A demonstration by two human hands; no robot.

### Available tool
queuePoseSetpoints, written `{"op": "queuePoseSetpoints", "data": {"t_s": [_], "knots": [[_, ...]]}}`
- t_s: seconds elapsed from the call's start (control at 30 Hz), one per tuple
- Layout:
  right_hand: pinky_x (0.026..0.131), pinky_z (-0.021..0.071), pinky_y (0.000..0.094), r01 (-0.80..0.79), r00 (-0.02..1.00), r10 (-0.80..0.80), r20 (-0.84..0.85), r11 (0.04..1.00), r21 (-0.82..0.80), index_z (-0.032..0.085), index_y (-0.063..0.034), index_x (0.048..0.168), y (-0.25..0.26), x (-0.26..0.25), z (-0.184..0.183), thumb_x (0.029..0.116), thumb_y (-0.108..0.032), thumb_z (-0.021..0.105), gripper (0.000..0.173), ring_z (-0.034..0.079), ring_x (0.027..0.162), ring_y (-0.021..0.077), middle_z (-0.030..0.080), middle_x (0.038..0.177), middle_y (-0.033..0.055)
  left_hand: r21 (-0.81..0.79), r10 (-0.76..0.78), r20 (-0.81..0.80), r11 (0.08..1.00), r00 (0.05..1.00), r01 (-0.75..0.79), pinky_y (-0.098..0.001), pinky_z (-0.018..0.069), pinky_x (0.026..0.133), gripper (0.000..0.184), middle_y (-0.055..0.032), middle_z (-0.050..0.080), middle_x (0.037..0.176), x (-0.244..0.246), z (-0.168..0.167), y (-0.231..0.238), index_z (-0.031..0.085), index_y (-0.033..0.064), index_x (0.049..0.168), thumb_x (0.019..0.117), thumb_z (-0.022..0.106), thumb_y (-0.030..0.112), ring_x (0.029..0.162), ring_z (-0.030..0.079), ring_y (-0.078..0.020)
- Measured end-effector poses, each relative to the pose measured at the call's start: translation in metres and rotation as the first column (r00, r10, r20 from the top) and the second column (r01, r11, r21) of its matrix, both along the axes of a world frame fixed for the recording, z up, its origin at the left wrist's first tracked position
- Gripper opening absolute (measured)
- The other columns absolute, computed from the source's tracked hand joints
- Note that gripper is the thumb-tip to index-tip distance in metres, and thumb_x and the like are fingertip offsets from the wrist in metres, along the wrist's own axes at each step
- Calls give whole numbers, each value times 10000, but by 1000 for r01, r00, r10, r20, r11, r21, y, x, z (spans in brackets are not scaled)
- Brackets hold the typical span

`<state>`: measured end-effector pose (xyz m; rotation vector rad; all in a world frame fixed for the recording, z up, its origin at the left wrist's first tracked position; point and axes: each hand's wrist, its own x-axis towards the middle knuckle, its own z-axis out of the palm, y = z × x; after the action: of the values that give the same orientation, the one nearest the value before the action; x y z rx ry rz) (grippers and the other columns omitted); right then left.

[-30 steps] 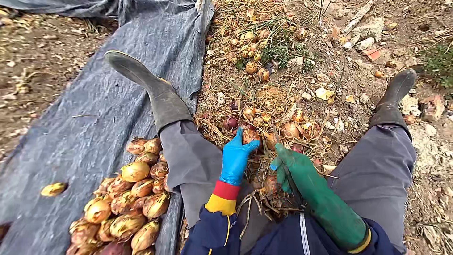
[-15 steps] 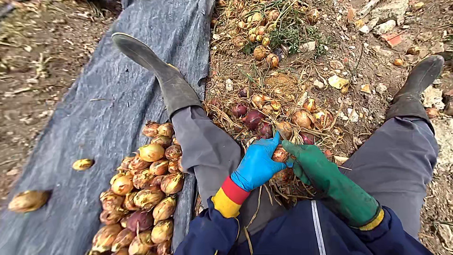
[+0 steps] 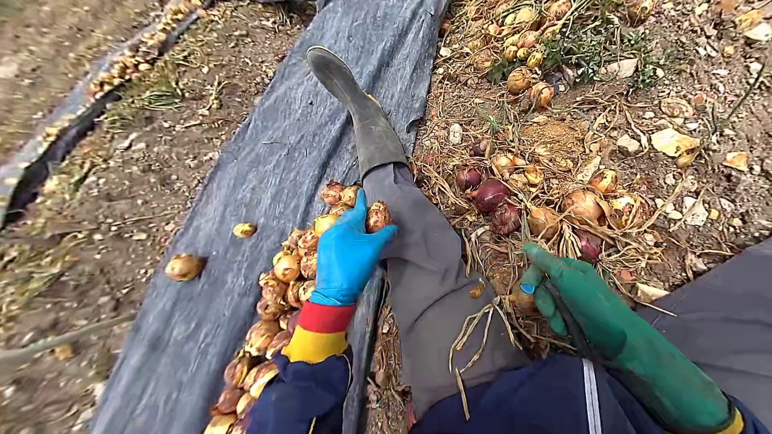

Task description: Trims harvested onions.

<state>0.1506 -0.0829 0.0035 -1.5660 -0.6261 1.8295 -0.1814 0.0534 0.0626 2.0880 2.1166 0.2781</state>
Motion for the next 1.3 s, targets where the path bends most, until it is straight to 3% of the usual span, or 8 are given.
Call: {"op": "queuePoseSetpoints", "data": {"t_s": [0.1,0.2,0.3,0.57,0.73,0.87,1.13,1.3], "knots": [[430,524,338,99,994,-102,46,994,49,717,-104,1069,1,31,-8,982,-741,422,707,568,462,175,615,637,79,59,165,-138,986,977,-158,-806,428,871,787,-310,670,1177,-51,15,10,486,78,1523,922,675,550,1080,629,-556],[531,584,379,210,958,-223,180,974,86,701,-142,1213,4,56,-5,986,-639,551,566,653,575,209,701,771,83,119,175,4,977,985,-174,-750,447,966,698,-206,689,1273,-47,15,13,461,92,1542,985,613,485,1152,656,-453],[621,617,401,296,908,-317,273,948,115,636,-184,1325,-7,73,-8,1007,-470,615,429,724,699,224,760,921,76,92,-6,212,996,977,-14,-624,532,969,554,-87,732,1234,21,-6,17,533,147,1506,1015,615,392,1098,715,-277],[672,651,450,640,705,-650,284,755,141,643,-122,1312,-41,94,-26,1049,-345,602,348,756,762,276,769,954,122,-63,-386,344,900,856,431,-550,552,974,482,-4,755,1175,217,-66,59,591,173,1464,1019,572,359,1087,713,-183],[655,648,423,665,682,-669,296,736,131,655,-93,1278,-58,98,-53,1050,-322,603,327,748,720,258,769,910,114,39,-803,233,571,549,820,-464,516,1072,534,1,717,1292,286,-93,54,582,210,1484,973,521,67,1219,659,-165],[650,651,421,675,684,-678,269,728,120,640,-95,1291,-56,112,-57,1048,-344,605,350,755,728,257,774,911,106,-108,-950,69,297,306,949,-521,484,1074,623,-76,672,1352,323,-97,48,471,203,1565,960,569,95,1266,621,-261],[667,660,413,669,681,-697,224,717,197,670,-141,1286,-53,119,-62,1036,-377,620,347,757,747,253,770,908,94,-378,-956,-80,291,283,879,-588,510,998,973,-158,679,1244,357,-108,54,408,77,1572,761,801,444,1183,631,-356],[570,590,370,666,678,-673,296,733,142,641,-89,1305,-47,108,-33,1066,-340,575,353,685,626,222,744,859,99,-358,-902,34,391,430,848,-573,512,1005,984,-128,673,1270,346,-105,53,423,170,1581,732,829,457,1198,628,-325]]}}
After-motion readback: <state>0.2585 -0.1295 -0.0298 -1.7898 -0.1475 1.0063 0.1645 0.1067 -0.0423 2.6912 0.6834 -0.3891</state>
